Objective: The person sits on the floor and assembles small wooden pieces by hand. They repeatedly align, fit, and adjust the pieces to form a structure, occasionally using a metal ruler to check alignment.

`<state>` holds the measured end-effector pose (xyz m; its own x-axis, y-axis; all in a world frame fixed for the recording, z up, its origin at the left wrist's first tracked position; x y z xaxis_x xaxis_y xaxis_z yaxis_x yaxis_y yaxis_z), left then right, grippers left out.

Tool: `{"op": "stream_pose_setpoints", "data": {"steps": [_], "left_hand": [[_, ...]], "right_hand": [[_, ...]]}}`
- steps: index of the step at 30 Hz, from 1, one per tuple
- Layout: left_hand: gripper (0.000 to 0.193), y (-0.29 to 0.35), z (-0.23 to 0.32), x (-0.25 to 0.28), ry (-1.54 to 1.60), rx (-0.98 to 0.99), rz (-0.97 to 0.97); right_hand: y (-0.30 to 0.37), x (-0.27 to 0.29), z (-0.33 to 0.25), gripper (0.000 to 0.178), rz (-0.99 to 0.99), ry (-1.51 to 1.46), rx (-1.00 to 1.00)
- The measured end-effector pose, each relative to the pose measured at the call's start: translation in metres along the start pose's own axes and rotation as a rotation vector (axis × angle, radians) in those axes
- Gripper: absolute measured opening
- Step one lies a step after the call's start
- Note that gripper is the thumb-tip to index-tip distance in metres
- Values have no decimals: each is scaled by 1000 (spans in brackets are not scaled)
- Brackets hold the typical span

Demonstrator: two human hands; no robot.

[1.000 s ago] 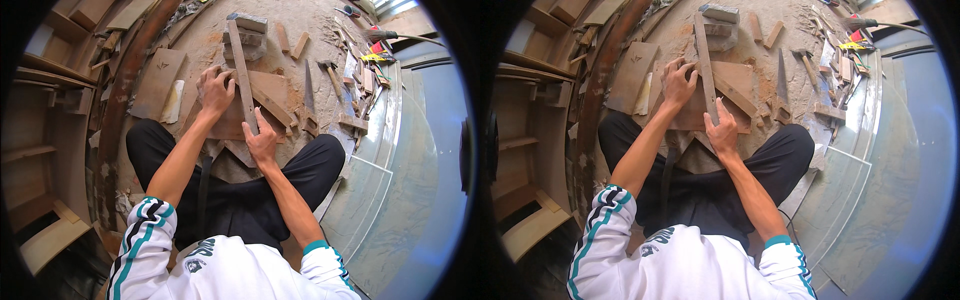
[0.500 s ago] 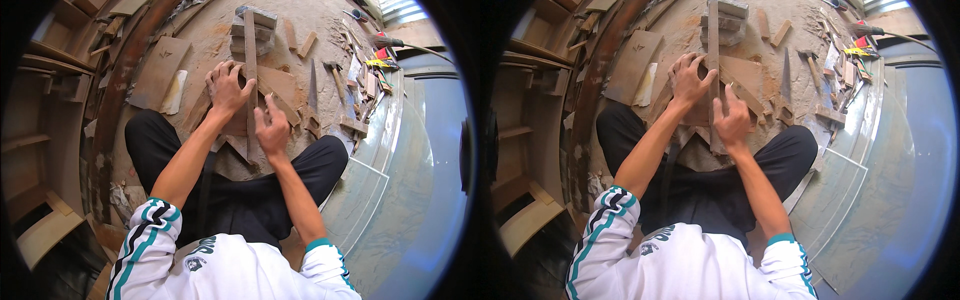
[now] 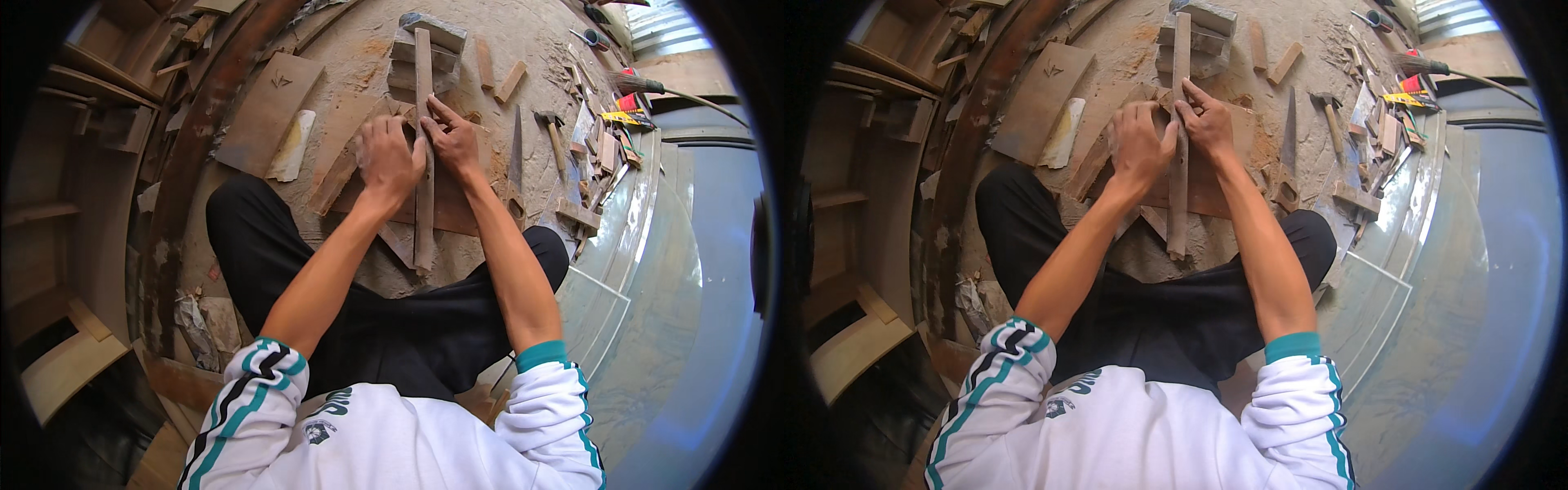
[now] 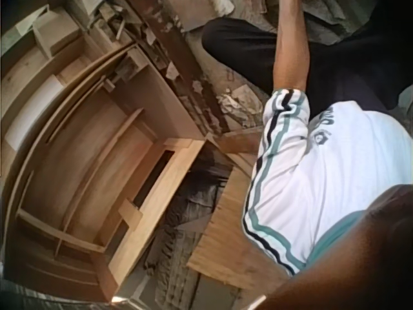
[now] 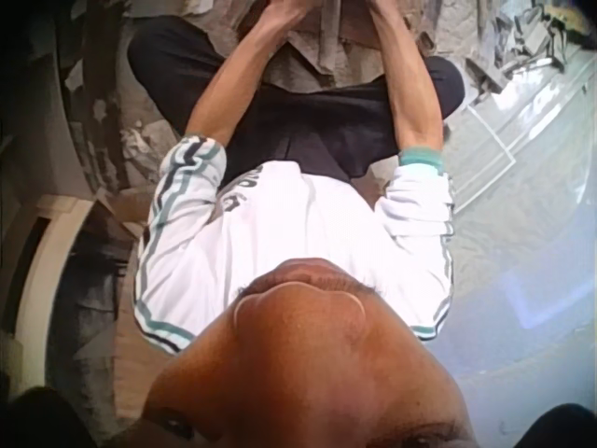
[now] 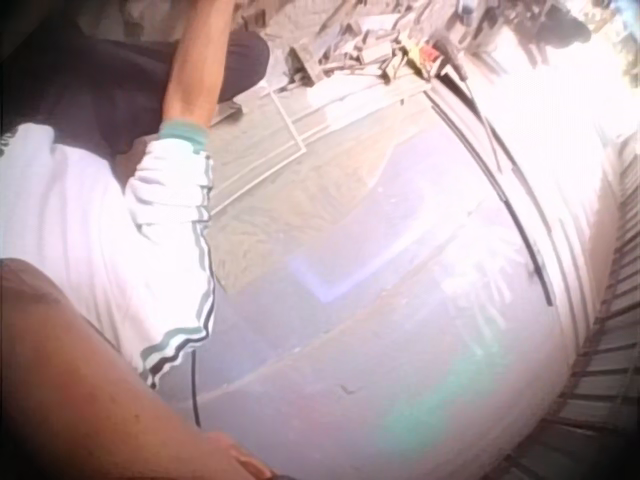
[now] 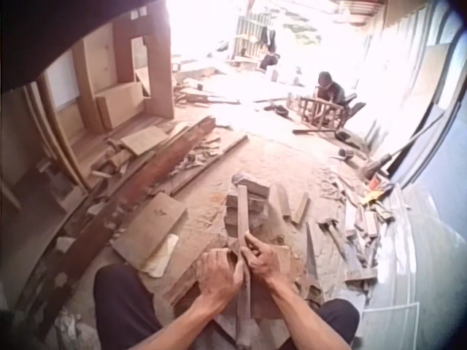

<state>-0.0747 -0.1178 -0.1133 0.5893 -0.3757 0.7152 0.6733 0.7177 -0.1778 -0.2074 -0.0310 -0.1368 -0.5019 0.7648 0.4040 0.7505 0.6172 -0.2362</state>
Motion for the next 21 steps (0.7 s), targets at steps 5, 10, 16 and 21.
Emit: {"op": "stream_pose_setpoints", "data": {"steps": [5, 10, 16, 21], "left_hand": [[51, 32, -7, -12, 93, 308, -287], [48, 32, -3, -25, 149, 341, -308], [44, 35, -9, -43, 308, 427, -303], [42, 35, -12, -46, 342, 407, -262]], "right_hand": [[4, -1, 5, 47, 15, 48, 9], [4, -2, 2, 47, -8, 146, 12], [5, -2, 6, 47, 0, 153, 47], [6, -1, 5, 48, -10, 188, 42]]}}
Point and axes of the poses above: each hand's wrist, its own y-axis away from the middle knuckle, its own x-axis out of the back of the hand, z = x × y, the point moved 5 cm from there along -y, towards the middle knuckle, and after that the axes turned 6 degrees about x, right-handed, at the moved point
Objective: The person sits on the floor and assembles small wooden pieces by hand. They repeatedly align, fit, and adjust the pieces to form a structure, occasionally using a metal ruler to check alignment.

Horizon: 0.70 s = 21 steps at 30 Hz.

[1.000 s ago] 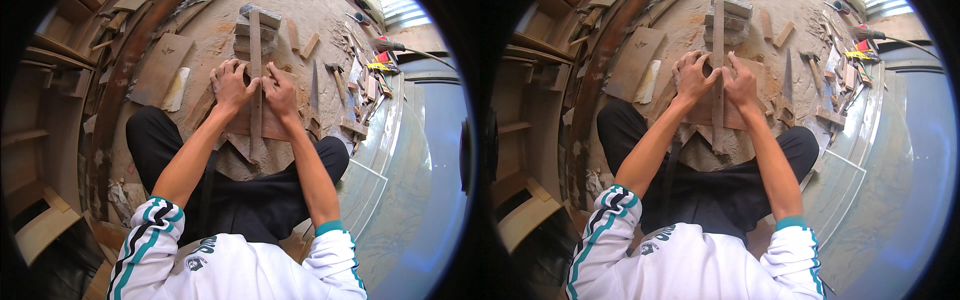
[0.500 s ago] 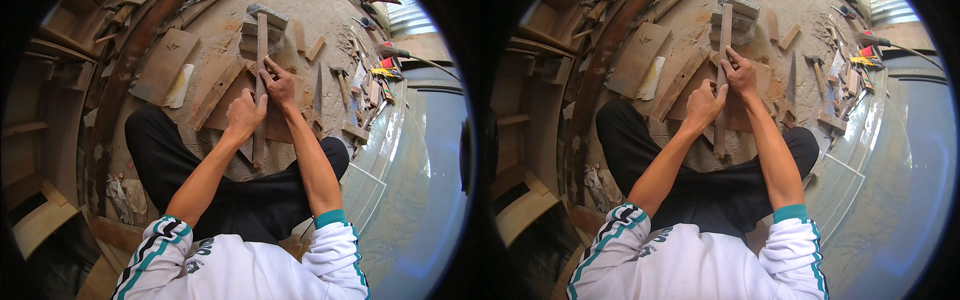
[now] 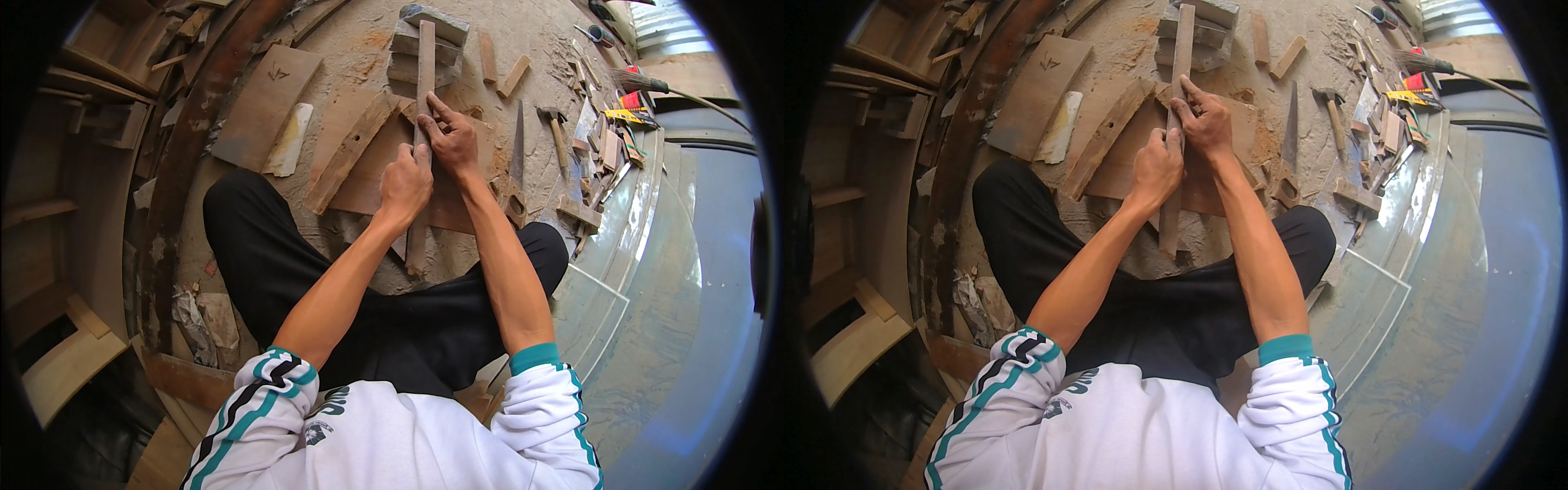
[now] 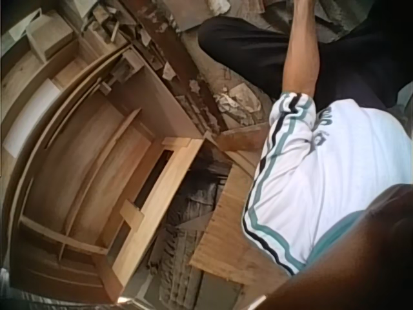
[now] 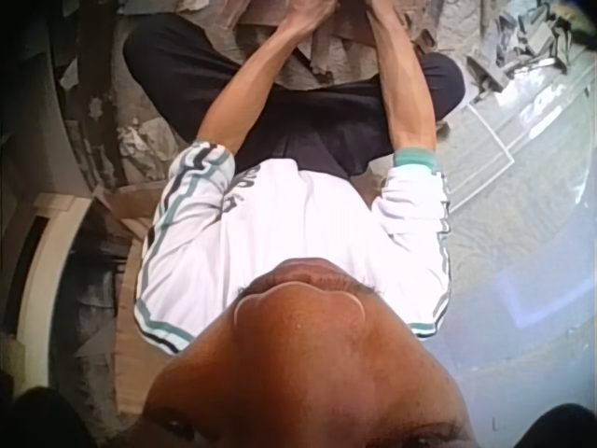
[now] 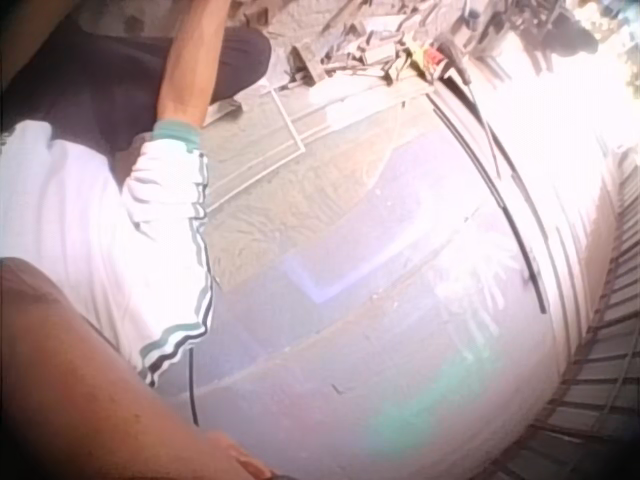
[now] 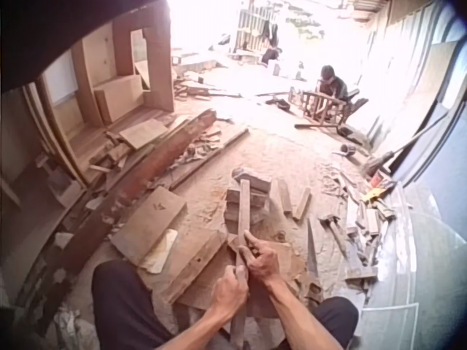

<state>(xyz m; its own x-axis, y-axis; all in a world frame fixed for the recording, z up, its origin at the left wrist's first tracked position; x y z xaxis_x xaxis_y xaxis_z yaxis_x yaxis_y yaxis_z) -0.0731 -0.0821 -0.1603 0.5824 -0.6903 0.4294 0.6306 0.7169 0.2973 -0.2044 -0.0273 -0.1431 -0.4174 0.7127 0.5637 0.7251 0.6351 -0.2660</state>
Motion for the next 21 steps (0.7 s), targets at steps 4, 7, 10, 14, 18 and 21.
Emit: {"op": "stream_pose_setpoints", "data": {"steps": [4, 7, 10, 14, 18, 21], "left_hand": [[42, -1, -3, -3, 17, -5, 2], [43, 1, -1, -1, 18, 20, -23], [44, 6, 8, 3, 31, 60, -79], [43, 3, 2, 2, -13, 5, -23], [43, 6, 9, 1, 6, 20, -48], [45, 3, 7, 3, 1, 37, -73]], "right_hand": [[0, -1, -3, 47, 28, -61, 45], [2, -2, -5, 46, 41, -105, 61], [3, -1, -1, 46, 61, -86, 93], [2, -3, -3, 47, 21, -53, 69], [4, -2, 2, 48, 49, -29, 74], [1, -3, -2, 49, 20, -20, 50]]}}
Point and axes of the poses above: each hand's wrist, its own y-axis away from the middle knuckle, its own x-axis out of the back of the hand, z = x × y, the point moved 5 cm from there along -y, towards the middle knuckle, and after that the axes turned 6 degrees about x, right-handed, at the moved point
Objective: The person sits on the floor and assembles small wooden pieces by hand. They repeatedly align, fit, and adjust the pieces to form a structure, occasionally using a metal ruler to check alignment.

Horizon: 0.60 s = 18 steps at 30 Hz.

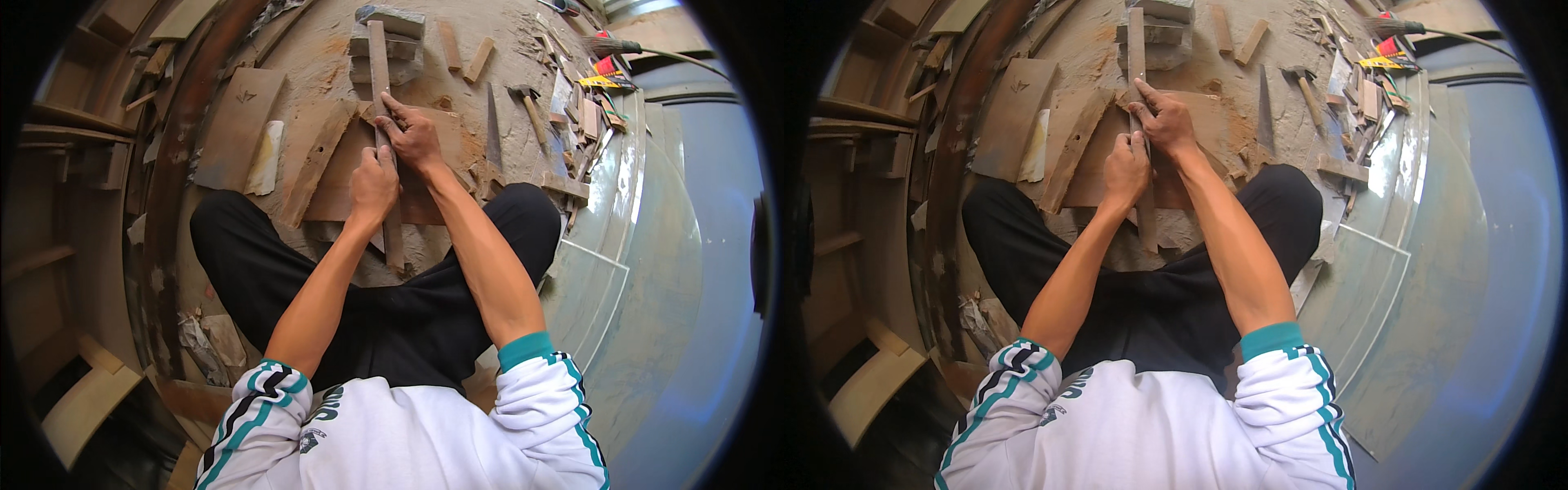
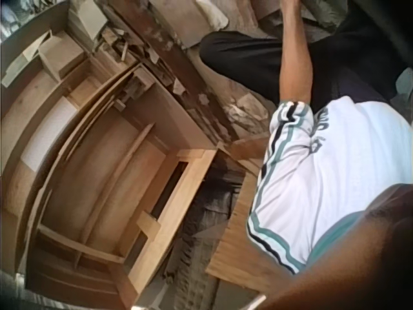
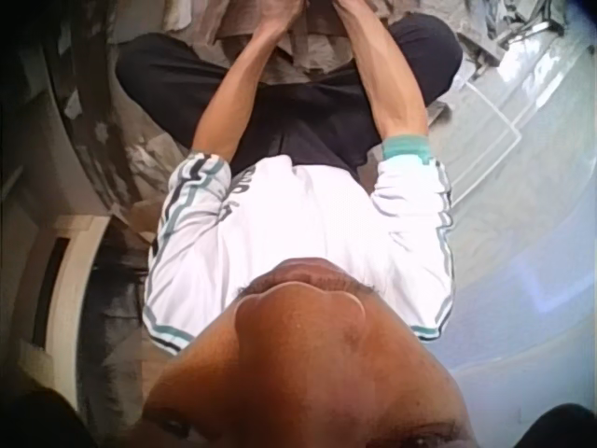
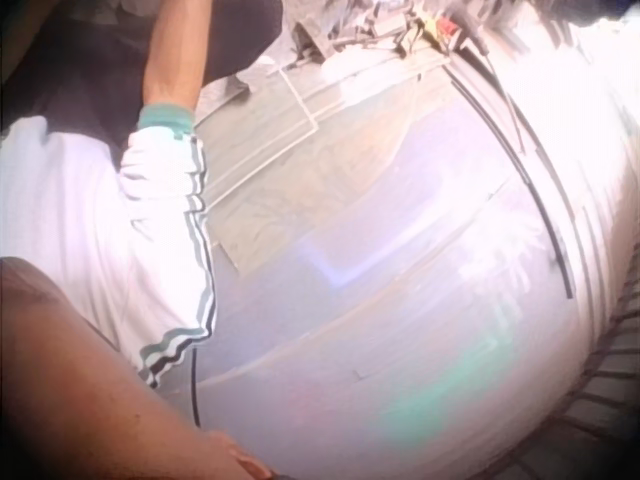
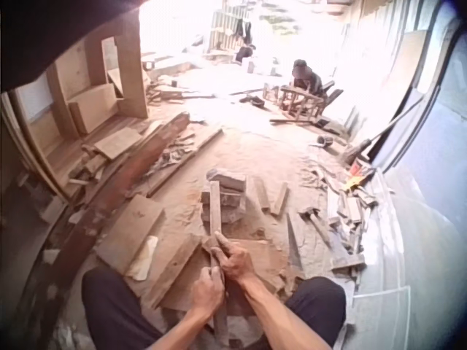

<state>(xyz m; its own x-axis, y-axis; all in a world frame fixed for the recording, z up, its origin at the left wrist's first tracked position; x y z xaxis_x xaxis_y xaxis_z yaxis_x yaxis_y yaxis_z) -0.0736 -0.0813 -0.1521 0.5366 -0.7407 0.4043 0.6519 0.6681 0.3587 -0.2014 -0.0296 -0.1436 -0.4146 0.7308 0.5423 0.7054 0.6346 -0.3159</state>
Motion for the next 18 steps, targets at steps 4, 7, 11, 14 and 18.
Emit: {"op": "stream_pose_setpoints", "data": {"steps": [4, 7, 11, 14, 18], "left_hand": [[46, -1, 1, -4, 87, 98, -89], [47, 3, 4, -8, 263, 218, -144], [47, 8, 6, -11, 349, 237, -133], [47, 4, -2, -10, 371, 230, -100], [49, 4, -1, -14, 381, 227, -95]], "right_hand": [[-5, 6, 1, 51, -65, 83, -7], [-8, 7, -6, 50, -101, 126, 5], [-17, 8, -12, 45, -208, 201, -33], [-29, 13, -24, 39, -360, 287, -111], [-43, 22, -16, 35, -332, 223, -21]]}}
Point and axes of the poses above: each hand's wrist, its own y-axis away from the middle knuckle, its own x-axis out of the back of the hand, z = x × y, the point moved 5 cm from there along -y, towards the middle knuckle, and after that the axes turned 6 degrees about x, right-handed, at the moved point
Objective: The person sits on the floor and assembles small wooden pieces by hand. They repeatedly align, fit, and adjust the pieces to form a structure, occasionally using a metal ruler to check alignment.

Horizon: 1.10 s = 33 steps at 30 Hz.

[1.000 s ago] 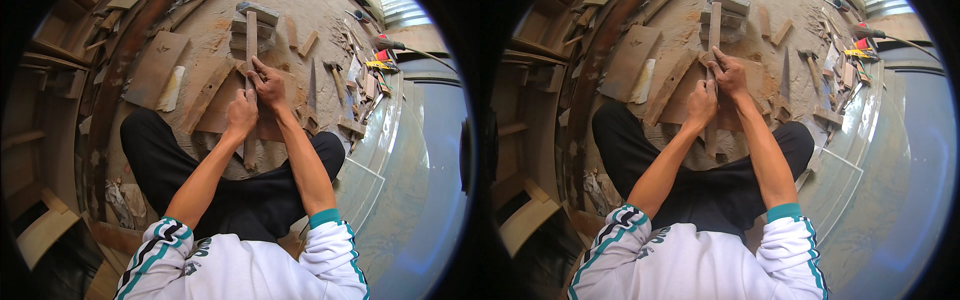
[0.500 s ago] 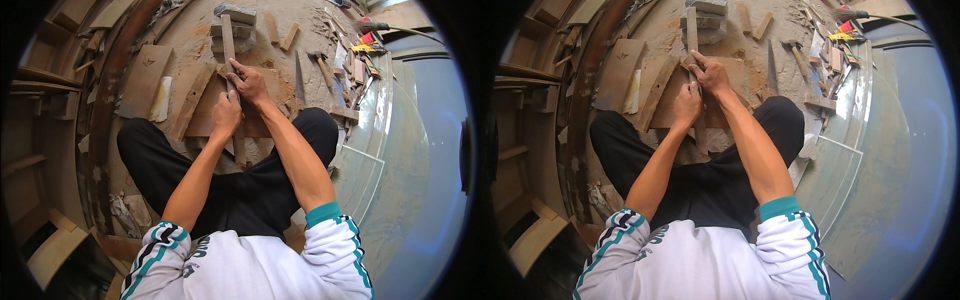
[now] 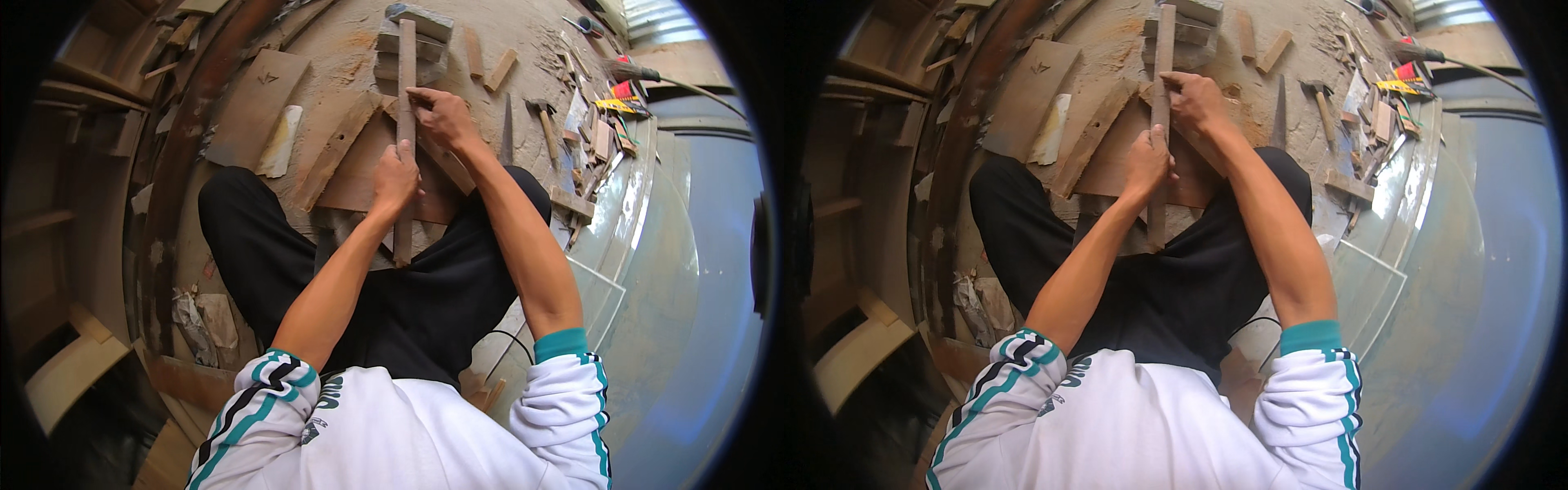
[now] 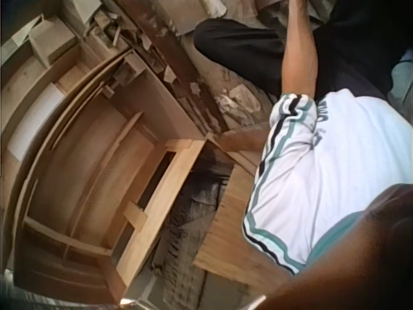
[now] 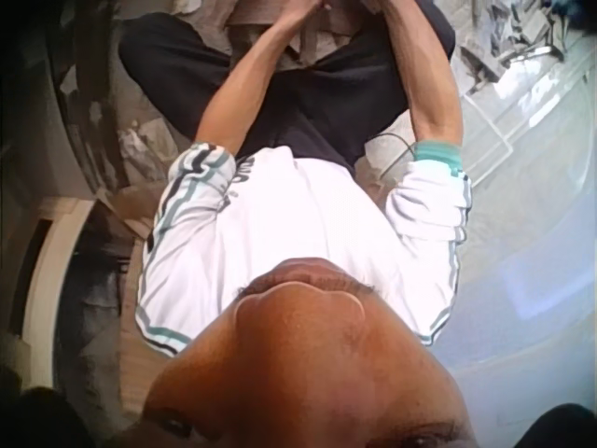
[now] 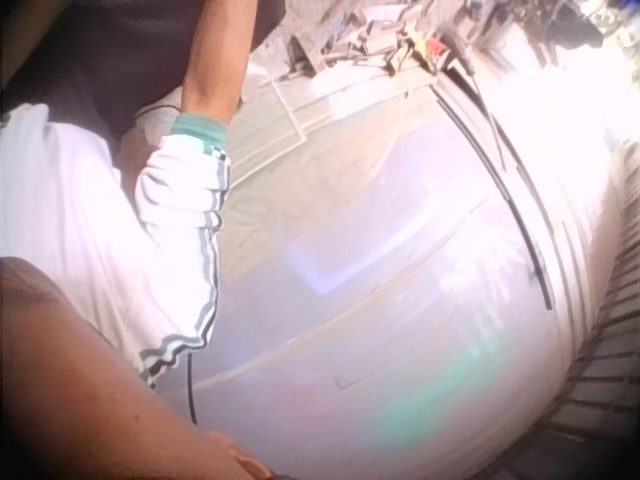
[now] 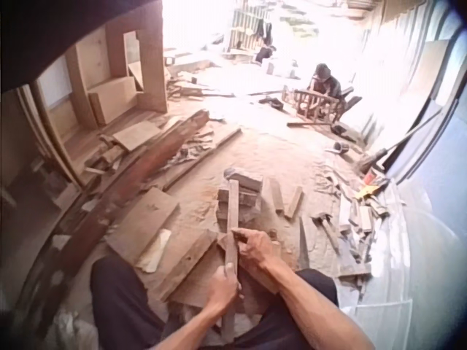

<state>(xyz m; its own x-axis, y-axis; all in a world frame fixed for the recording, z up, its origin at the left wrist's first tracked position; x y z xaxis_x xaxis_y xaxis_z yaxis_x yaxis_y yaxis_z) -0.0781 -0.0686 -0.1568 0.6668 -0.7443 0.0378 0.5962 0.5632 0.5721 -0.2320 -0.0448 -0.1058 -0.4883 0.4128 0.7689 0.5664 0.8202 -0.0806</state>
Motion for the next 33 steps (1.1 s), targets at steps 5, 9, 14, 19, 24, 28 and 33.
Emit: {"op": "stream_pose_setpoints", "data": {"steps": [5, 9, 14, 19, 24, 28, 33], "left_hand": [[51, 2, 1, 0, -17, 19, 6], [51, 1, -1, 2, -31, 13, 7], [51, 2, -1, 1, -33, 50, 11], [51, 4, 1, -2, -7, 48, 3], [52, -2, -4, -1, -24, 30, -2], [52, -6, -7, -3, -61, 23, -8], [52, -5, -6, -2, -64, 22, 0]], "right_hand": [[-6, -3, 13, 33, 32, -106, -33], [-1, -2, 7, 34, 75, -167, -12], [4, -4, -6, 38, 50, -58, -46], [7, -3, 1, 39, 49, -86, -43], [7, -7, 2, 42, 35, -106, -65], [8, -9, 7, 42, 53, -117, -35], [12, -8, 6, 41, 80, -125, -51]]}}
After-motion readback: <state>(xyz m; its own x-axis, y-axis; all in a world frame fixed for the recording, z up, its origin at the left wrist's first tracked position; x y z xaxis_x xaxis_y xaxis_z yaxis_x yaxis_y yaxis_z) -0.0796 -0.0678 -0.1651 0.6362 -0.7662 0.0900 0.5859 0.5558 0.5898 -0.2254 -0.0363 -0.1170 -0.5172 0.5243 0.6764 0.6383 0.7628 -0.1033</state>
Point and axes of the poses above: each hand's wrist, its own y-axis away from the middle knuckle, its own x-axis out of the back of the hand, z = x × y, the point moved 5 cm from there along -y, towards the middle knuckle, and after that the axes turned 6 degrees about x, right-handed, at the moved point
